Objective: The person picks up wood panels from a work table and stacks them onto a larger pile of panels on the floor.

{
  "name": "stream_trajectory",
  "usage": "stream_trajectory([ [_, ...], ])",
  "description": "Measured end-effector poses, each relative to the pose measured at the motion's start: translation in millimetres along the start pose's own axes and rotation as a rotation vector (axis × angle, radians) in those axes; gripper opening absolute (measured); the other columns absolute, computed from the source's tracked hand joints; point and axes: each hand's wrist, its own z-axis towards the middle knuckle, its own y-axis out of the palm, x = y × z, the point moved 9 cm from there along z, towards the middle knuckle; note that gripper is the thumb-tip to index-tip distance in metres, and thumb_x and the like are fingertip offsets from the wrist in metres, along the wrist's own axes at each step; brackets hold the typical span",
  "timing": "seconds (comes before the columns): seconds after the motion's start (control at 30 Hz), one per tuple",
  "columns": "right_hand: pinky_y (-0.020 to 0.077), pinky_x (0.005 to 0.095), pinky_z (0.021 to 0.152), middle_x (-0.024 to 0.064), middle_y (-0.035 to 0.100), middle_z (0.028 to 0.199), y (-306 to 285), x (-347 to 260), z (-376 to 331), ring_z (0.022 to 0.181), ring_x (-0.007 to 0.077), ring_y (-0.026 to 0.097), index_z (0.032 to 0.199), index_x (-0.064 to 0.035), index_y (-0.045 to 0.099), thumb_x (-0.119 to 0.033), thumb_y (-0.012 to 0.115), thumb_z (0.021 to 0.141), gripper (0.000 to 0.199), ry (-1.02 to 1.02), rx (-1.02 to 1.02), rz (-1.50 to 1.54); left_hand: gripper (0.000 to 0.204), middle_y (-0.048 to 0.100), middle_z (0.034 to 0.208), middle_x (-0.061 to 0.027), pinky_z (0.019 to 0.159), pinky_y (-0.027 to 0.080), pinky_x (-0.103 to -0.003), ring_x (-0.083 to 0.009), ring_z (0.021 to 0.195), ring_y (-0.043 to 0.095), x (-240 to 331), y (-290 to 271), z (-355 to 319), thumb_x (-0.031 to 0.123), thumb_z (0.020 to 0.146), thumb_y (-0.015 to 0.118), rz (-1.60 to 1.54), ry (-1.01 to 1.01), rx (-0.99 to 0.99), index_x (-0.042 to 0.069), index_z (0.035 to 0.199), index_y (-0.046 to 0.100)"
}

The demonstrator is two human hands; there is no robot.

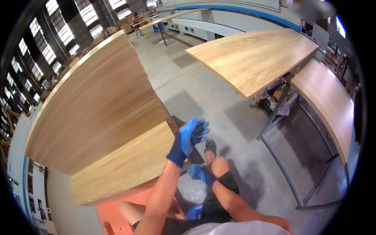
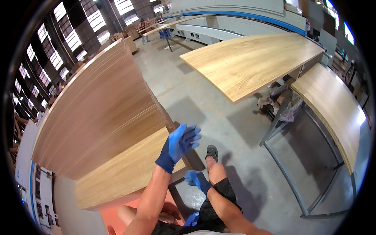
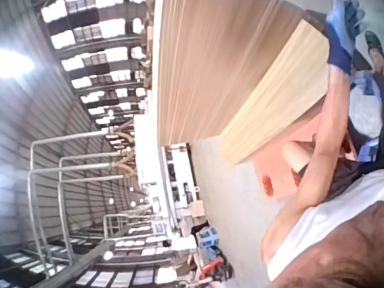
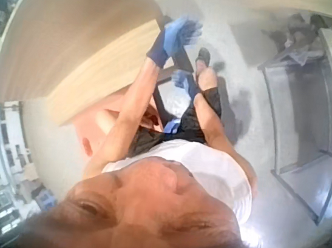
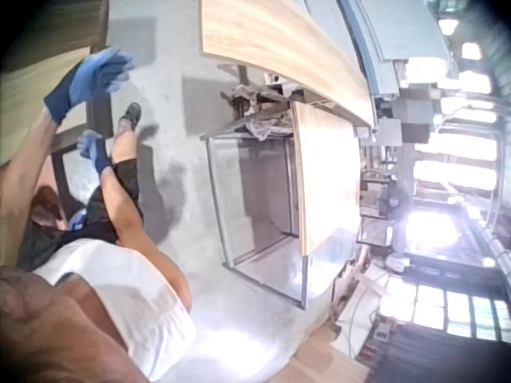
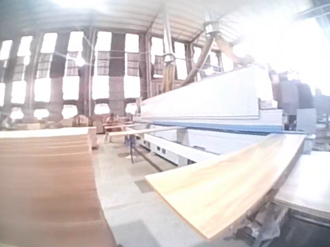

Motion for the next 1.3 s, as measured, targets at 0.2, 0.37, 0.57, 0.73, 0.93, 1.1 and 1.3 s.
stream_trajectory([
  [0.2,0.0427,0.0267,0.059,0.0014,0.055,0.079,47,-157,-69,0.071,0.0121,0.053,0.086,-0.0105,0.052,-0.024,0.046,0.086,0.015,-0.601,0.019,0.107,0.054,0.051,0.111,-0.0101,0.074,0.046,-0.037,-0.0187,0.092,0.054,36,135,28,0.043,0.083,0.046,-0.140,-0.055,-0.306,0.003,0.119,0.039],
  [0.37,0.0392,0.0367,0.086,0.0114,0.051,0.113,85,-350,-222,0.104,0.0259,0.047,0.117,0.0000,0.043,-0.051,0.049,0.079,0.064,-1.031,-0.018,0.369,0.048,0.054,0.108,-0.0117,0.068,0.049,-0.038,-0.0206,0.087,0.058,50,174,17,0.030,0.080,0.052,-0.250,0.016,-0.390,0.004,0.118,0.039],
  [0.57,0.0314,0.0390,0.095,0.0125,0.037,0.128,62,-496,-330,0.115,0.0277,0.038,0.125,-0.0037,0.036,-0.045,0.043,0.083,0.060,-1.341,0.132,-0.032,0.048,0.055,0.101,-0.0149,0.065,0.050,-0.035,-0.0223,0.084,0.058,56,137,-15,0.025,0.078,0.056,-0.331,0.084,-0.332,0.000,0.115,0.041],
  [0.73,0.0336,0.0406,0.093,0.0137,0.042,0.123,18,-531,-374,0.109,0.0293,0.042,0.123,-0.0015,0.036,-0.041,0.042,0.084,0.056,-1.408,0.448,-0.120,0.034,0.057,0.099,-0.0117,0.081,0.046,-0.031,-0.0193,0.089,0.056,92,2,-112,0.014,0.077,0.056,-0.346,0.218,-0.005,-0.004,0.106,0.050],
  [0.93,0.0317,0.0432,0.094,0.0148,0.040,0.125,-23,-536,-398,0.111,0.0319,0.040,0.125,-0.0015,0.034,-0.042,0.037,0.086,0.057,-1.319,0.413,-0.134,0.040,0.054,0.107,-0.0171,0.084,0.044,-0.039,-0.0284,0.094,0.056,71,-199,-257,0.021,0.085,0.046,-0.620,0.555,0.401,-0.004,0.115,0.044],
  [1.1,0.0335,0.0399,0.093,0.0121,0.041,0.125,-60,-551,-407,0.110,0.0277,0.042,0.124,-0.0022,0.036,-0.037,0.036,0.088,0.050,-1.218,0.514,-0.251,0.071,0.037,0.128,-0.0162,0.096,0.031,-0.043,-0.0316,0.117,0.037,-65,-289,-355,0.049,0.079,0.048,-1.053,0.782,0.826,-0.001,0.126,0.033],
  [1.3,0.0338,0.0388,0.094,0.0116,0.043,0.124,-67,-533,-330,0.112,0.0256,0.041,0.123,-0.0009,0.040,-0.032,0.040,0.088,0.047,-1.113,0.464,-0.269,0.063,0.043,0.123,-0.0143,0.092,0.037,-0.042,-0.0288,0.111,0.044,-196,-385,-375,0.045,0.077,0.053,-1.182,0.800,1.146,0.004,0.122,0.038],
])
